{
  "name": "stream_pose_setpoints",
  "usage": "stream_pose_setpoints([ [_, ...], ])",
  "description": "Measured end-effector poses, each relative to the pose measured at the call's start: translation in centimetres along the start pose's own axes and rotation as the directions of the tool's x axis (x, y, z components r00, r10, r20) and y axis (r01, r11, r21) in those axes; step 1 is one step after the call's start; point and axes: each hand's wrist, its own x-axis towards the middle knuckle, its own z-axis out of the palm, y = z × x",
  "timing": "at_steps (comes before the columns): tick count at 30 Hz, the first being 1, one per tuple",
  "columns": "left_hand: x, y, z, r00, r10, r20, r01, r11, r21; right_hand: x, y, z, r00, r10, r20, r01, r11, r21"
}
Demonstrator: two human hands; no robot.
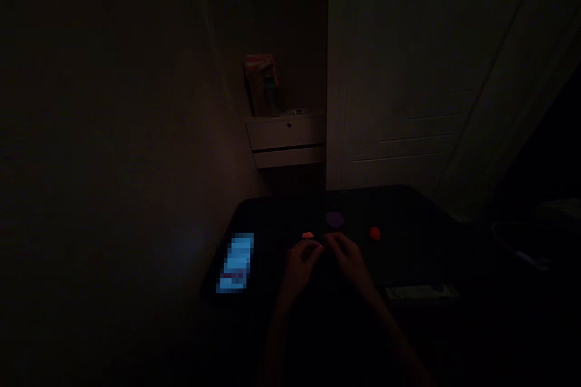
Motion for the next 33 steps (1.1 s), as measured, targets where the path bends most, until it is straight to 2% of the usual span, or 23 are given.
stream_pose_setpoints([
  [17,0.0,0.4,-0.2,0.998,-0.011,-0.065,0.012,1.0,0.018,0.0,0.2,0.0,0.999,0.01,0.03,-0.01,1.0,-0.007],
  [24,0.3,-0.2,-0.1,0.996,-0.039,-0.079,0.039,0.999,0.002,0.0,0.4,0.0,0.999,0.026,0.03,-0.025,1.0,-0.012],
  [28,0.4,-0.6,0.0,0.995,-0.05,-0.085,0.047,0.998,-0.033,-0.1,0.8,0.2,0.996,-0.084,0.017,0.086,0.991,-0.106],
  [31,0.5,-0.7,0.1,0.993,-0.073,-0.093,0.066,0.994,-0.085,-0.3,1.0,0.5,0.975,-0.196,0.107,0.217,0.945,-0.245],
  [33,0.5,-0.7,0.1,0.99,-0.097,-0.101,0.086,0.99,-0.111,-0.4,1.1,0.7,0.964,-0.215,0.155,0.256,0.908,-0.333],
])
